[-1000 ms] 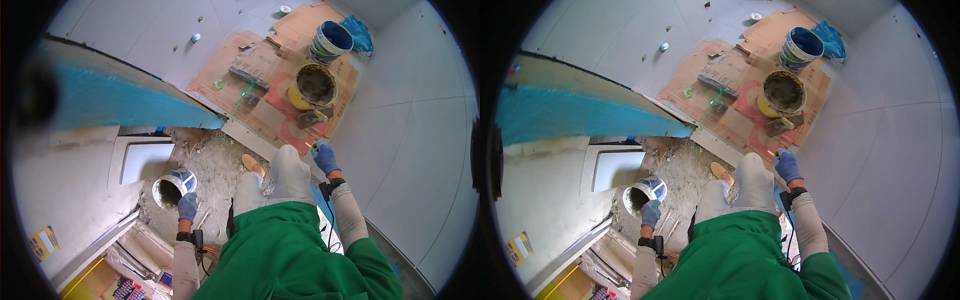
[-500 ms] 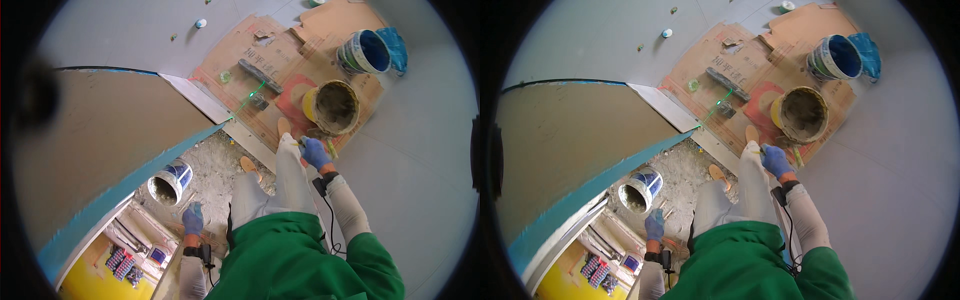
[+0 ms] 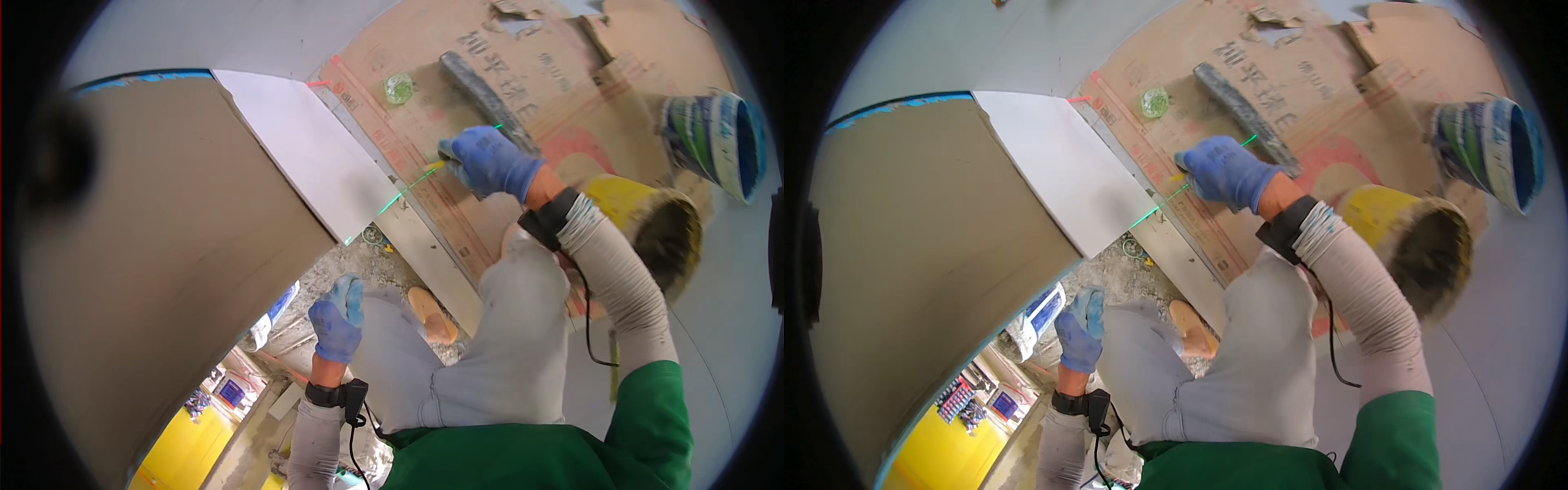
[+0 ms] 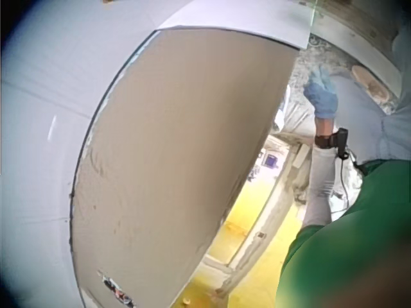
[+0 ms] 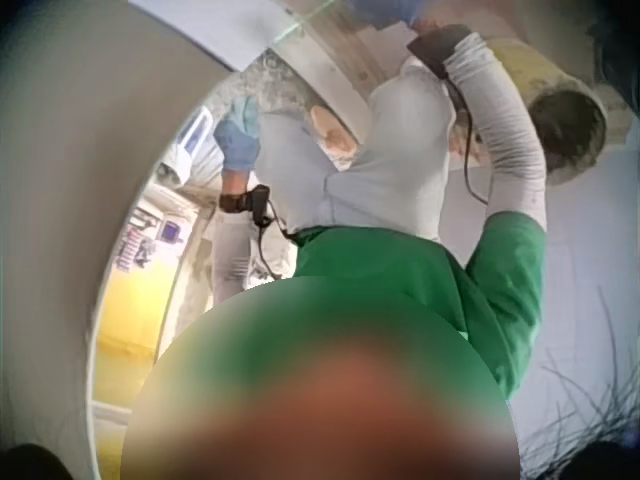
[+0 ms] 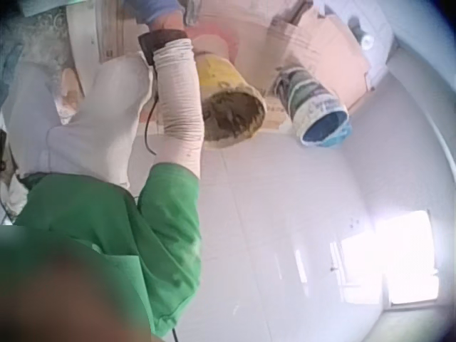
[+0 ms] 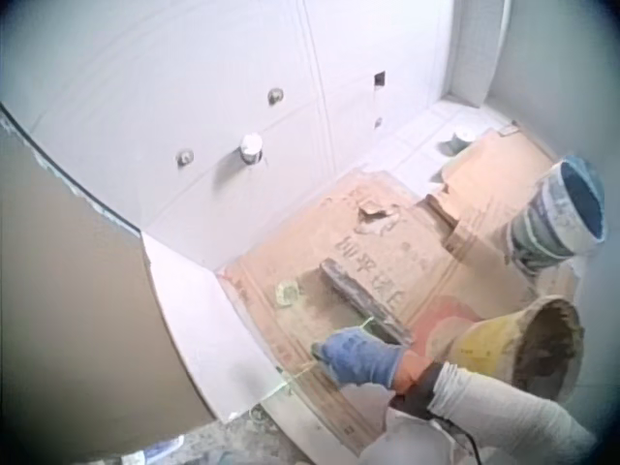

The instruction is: Applying mortar and fixing tiles to a corner wall using a laser level for alignment.

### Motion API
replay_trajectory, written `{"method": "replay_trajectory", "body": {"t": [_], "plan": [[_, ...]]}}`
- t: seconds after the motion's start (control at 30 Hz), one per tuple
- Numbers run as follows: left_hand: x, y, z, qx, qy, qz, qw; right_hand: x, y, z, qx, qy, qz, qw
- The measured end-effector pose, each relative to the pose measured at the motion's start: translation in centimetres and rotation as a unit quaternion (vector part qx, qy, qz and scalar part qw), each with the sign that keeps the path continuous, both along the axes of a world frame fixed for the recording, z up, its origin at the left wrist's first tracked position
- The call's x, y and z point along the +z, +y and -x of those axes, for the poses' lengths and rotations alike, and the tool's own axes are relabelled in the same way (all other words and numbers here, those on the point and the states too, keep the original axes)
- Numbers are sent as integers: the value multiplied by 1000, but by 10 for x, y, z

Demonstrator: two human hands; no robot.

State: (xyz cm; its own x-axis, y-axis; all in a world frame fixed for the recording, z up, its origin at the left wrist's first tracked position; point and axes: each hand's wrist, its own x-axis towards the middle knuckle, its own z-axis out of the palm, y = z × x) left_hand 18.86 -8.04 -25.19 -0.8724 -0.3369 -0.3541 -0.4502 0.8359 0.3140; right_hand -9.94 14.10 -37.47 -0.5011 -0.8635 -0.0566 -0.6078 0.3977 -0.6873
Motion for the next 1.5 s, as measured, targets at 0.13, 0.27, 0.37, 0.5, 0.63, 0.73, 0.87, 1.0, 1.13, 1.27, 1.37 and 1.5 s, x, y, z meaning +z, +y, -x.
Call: {"method": "replay_trajectory", "body": {"t": [0.13, 0.27, 0.37, 0.5, 0.63, 0.73, 0.87, 1.0, 1.13, 1.27, 1.37, 1.5], "plan": [[-68, -3, 17, -22, 72, -21, 997, -77, -40, 27, 48, 90, 69, 992], [-87, -10, 23, -146, 253, 40, 955, -123, -75, 34, 103, 159, 46, 981], [-71, -18, 18, -134, 258, -2, 957, -136, -91, 31, 142, 169, 26, 975], [-81, -7, 13, -73, 390, 9, 918, -155, -95, 14, 178, 170, -41, 968], [-65, 7, 7, -25, 297, 66, 952, -170, -102, -5, 206, 134, -83, 966], [-66, -10, -8, -107, 290, 78, 948, -185, -110, -21, 192, 143, -65, 969], [-28, -17, -10, -292, 276, 209, 891, -198, -140, -49, 169, 154, -62, 972], [-46, -13, 13, -372, 264, 291, 841, -225, -141, -57, 138, 157, -55, 976], [-57, -22, 22, -435, 249, 336, 797, -240, -148, -69, 120, 126, -63, 983], [-60, -38, 36, -457, 183, 370, 788, -262, -157, -94, 98, 137, -84, 982], [-66, -49, 44, -486, 165, 365, 777, -277, -154, -108, 60, 132, -46, 988], [-78, -57, 47, -511, 226, 360, 747, -286, -154, -114, 36, 141, -80, 986]]}}
